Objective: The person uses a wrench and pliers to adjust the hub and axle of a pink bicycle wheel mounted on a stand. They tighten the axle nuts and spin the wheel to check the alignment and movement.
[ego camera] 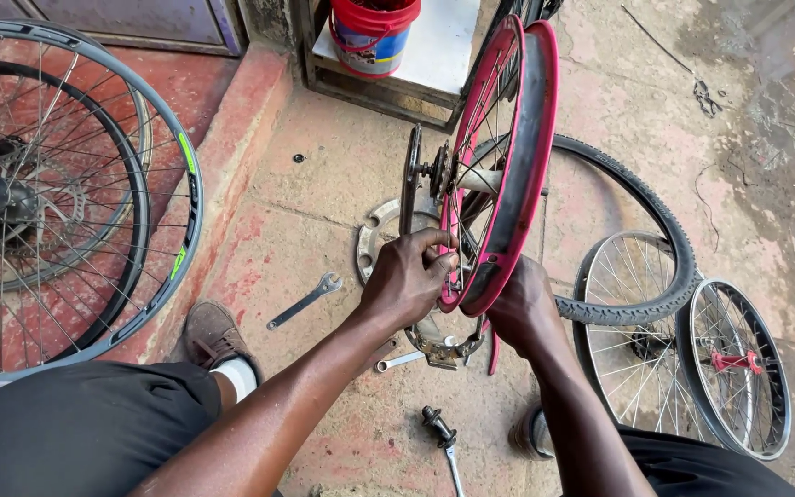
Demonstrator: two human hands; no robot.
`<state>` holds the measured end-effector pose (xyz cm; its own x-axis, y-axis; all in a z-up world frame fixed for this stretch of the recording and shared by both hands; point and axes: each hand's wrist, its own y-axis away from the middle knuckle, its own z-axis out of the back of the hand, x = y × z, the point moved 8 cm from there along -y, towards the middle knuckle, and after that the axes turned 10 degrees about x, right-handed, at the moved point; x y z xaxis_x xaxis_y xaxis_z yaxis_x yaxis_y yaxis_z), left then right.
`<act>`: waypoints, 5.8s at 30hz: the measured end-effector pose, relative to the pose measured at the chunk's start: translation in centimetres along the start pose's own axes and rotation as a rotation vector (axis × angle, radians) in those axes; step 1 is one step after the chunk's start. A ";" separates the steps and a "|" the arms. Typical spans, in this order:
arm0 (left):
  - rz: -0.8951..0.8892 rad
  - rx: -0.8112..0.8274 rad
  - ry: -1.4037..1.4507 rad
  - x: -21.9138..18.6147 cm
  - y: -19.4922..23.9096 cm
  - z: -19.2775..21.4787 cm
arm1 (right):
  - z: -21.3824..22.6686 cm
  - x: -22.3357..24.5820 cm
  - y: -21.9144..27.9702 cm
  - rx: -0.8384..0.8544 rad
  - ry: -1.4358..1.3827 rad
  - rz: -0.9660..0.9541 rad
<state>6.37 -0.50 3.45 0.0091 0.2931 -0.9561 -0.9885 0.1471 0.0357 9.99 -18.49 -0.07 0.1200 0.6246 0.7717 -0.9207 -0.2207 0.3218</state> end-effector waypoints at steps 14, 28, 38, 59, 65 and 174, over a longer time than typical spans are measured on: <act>-0.022 0.013 -0.009 0.9 -1.2 -0.4 | -0.5 2.3 2.2 -0.116 -0.036 -0.058; -0.114 -0.024 -0.050 3.3 -2.8 -1.9 | 2.0 4.5 4.5 -0.274 -0.737 0.072; -0.352 -0.374 -0.688 -6.8 -1.0 3.9 | 2.9 8.1 7.9 -0.199 -0.671 0.580; -0.493 -0.541 -0.674 -9.0 -0.5 4.0 | 2.6 11.7 10.3 -0.173 -0.315 0.633; -0.582 -0.663 -0.606 -10.1 0.1 5.6 | 2.9 10.8 9.7 -0.184 -0.284 0.623; -0.610 -0.589 -1.019 -9.2 -1.3 2.8 | 1.7 12.7 9.2 0.007 -0.098 0.616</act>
<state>8.05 -0.70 13.03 0.3257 0.9379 -0.1195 -0.7002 0.1543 -0.6971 3.66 -13.89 13.67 -0.3986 0.3097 0.8632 -0.8291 -0.5240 -0.1949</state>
